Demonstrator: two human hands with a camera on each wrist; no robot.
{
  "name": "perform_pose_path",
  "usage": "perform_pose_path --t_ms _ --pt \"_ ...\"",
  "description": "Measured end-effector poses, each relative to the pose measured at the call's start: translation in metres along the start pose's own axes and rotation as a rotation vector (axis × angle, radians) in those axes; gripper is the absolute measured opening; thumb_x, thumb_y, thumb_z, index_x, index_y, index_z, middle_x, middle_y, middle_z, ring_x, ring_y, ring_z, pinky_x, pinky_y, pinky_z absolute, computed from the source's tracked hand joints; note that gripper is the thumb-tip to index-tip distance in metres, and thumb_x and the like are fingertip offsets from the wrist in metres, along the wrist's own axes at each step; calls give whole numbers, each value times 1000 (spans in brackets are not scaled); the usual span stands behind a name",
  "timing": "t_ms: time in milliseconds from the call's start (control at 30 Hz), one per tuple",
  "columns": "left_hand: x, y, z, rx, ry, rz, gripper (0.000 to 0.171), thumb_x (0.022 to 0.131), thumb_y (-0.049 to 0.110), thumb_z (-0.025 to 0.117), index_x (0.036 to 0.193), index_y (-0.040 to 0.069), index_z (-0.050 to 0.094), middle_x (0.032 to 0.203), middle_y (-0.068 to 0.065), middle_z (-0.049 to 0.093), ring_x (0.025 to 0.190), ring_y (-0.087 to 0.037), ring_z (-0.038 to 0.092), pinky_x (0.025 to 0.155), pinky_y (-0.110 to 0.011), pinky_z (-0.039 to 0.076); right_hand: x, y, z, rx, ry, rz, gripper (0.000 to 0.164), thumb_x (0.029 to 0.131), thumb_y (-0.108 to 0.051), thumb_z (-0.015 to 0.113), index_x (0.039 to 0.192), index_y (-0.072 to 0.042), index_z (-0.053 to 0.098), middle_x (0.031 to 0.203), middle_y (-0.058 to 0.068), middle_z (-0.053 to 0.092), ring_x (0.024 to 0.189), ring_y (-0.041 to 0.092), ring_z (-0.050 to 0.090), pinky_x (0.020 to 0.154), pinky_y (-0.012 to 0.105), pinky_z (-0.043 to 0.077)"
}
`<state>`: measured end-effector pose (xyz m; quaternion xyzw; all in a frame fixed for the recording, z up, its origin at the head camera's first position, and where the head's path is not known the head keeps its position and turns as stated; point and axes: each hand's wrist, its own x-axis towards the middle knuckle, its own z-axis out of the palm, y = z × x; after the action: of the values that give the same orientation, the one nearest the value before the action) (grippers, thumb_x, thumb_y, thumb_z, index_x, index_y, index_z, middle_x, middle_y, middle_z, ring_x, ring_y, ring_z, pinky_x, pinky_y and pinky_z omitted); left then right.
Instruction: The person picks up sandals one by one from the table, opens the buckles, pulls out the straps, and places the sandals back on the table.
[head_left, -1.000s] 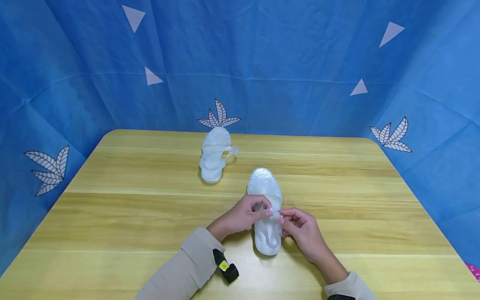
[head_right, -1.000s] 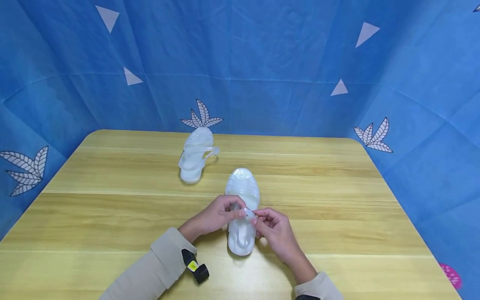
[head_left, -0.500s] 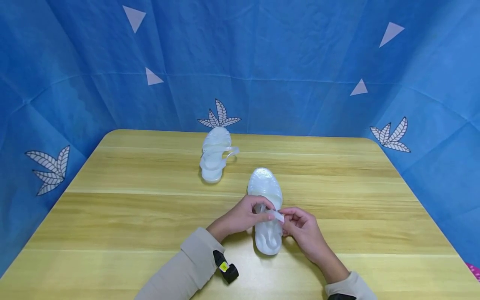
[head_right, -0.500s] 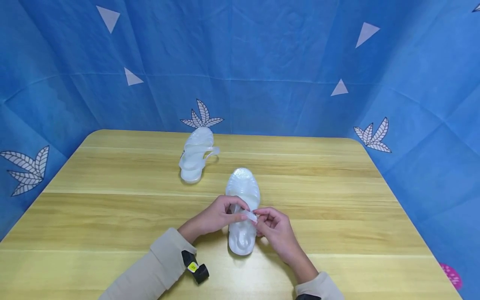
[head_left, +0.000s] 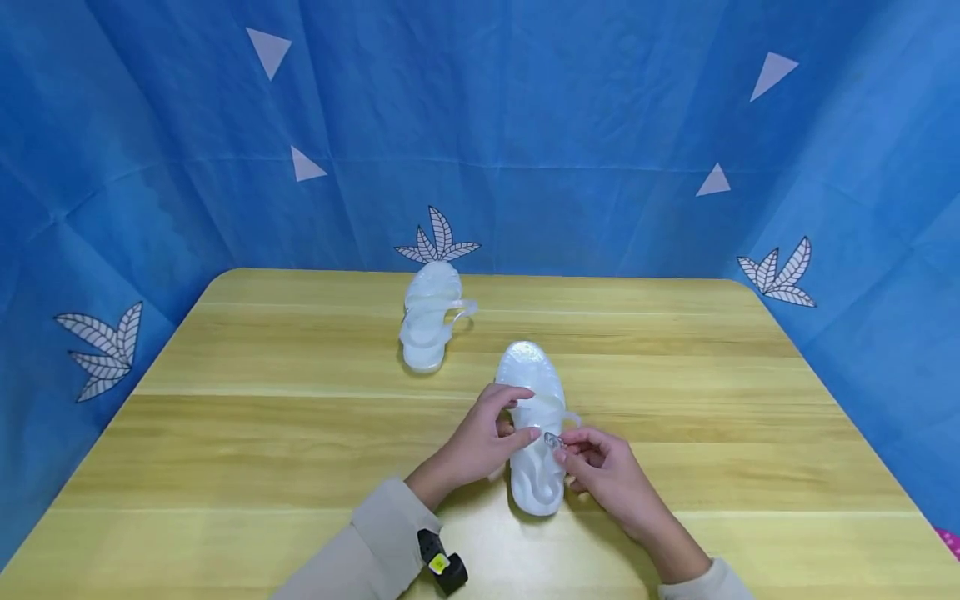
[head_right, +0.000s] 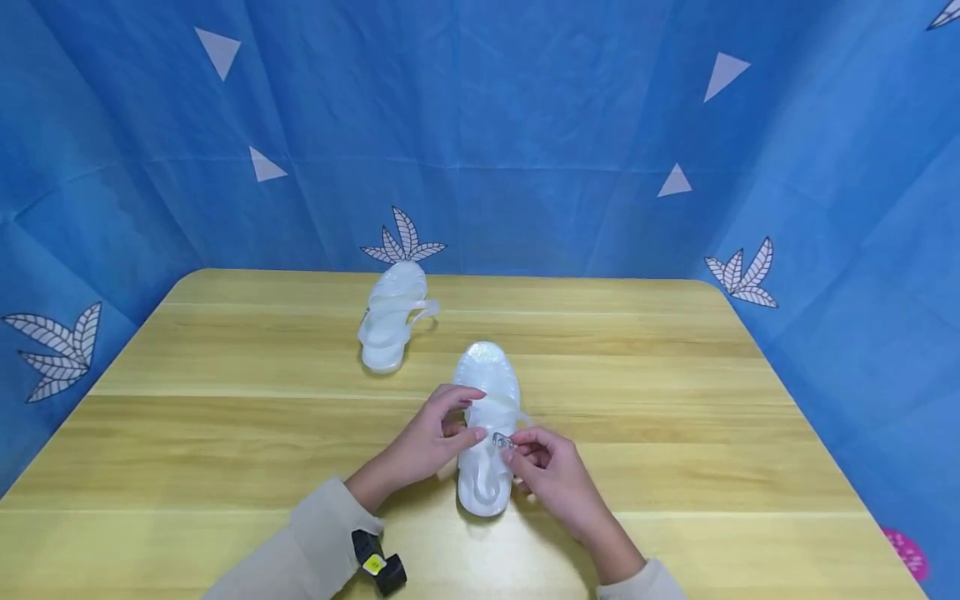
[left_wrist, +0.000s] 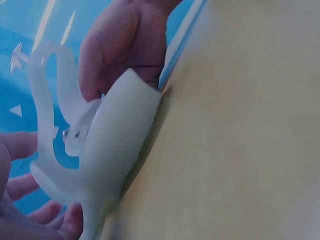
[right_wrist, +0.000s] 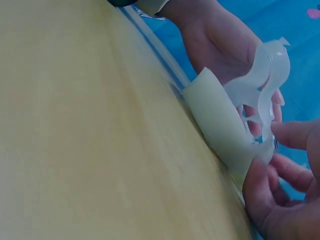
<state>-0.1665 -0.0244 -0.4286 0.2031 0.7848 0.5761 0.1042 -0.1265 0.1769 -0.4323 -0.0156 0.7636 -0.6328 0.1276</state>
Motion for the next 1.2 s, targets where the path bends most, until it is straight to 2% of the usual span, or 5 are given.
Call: perform_pose_path --t_ms 267,467,700,1000,1200 --pt "-20 4 1 -13 46 -60 70 87 22 67 145 5 30 144 -17 25 122 -32 45 89 -31 50 -10 -4 1 -43 -25 22 45 87 -15 66 124 4 49 114 22 56 92 25 61 66 35 55" --pt "-32 5 4 -133 20 -146 72 88 25 67 144 0 30 142 -23 40 121 -35 51 89 -33 51 -13 -7 4 -13 -48 27 48 87 -13 65 128 5 45 117 24 54 98 26 60 70 36 56" --pt "-38 5 10 -203 -8 -99 57 90 18 63 136 -7 41 134 -25 49 122 -32 51 91 -27 48 -12 -8 7 -35 -26 9 45 86 -7 65 126 5 47 116 23 55 99 27 59 70 34 56" --pt "-38 4 9 -248 -5 -87 59 91 15 61 138 -9 36 140 -27 42 126 -36 46 95 -32 45 -7 -10 8 -55 -31 -10 43 87 -7 64 125 4 48 117 22 55 99 27 59 69 33 56" --pt "-34 6 2 -275 1 -125 61 92 15 61 140 -8 32 141 -26 40 128 -35 45 97 -35 44 1 -14 11 -52 -30 -12 40 88 -6 63 125 4 49 117 21 56 100 26 59 70 33 56"
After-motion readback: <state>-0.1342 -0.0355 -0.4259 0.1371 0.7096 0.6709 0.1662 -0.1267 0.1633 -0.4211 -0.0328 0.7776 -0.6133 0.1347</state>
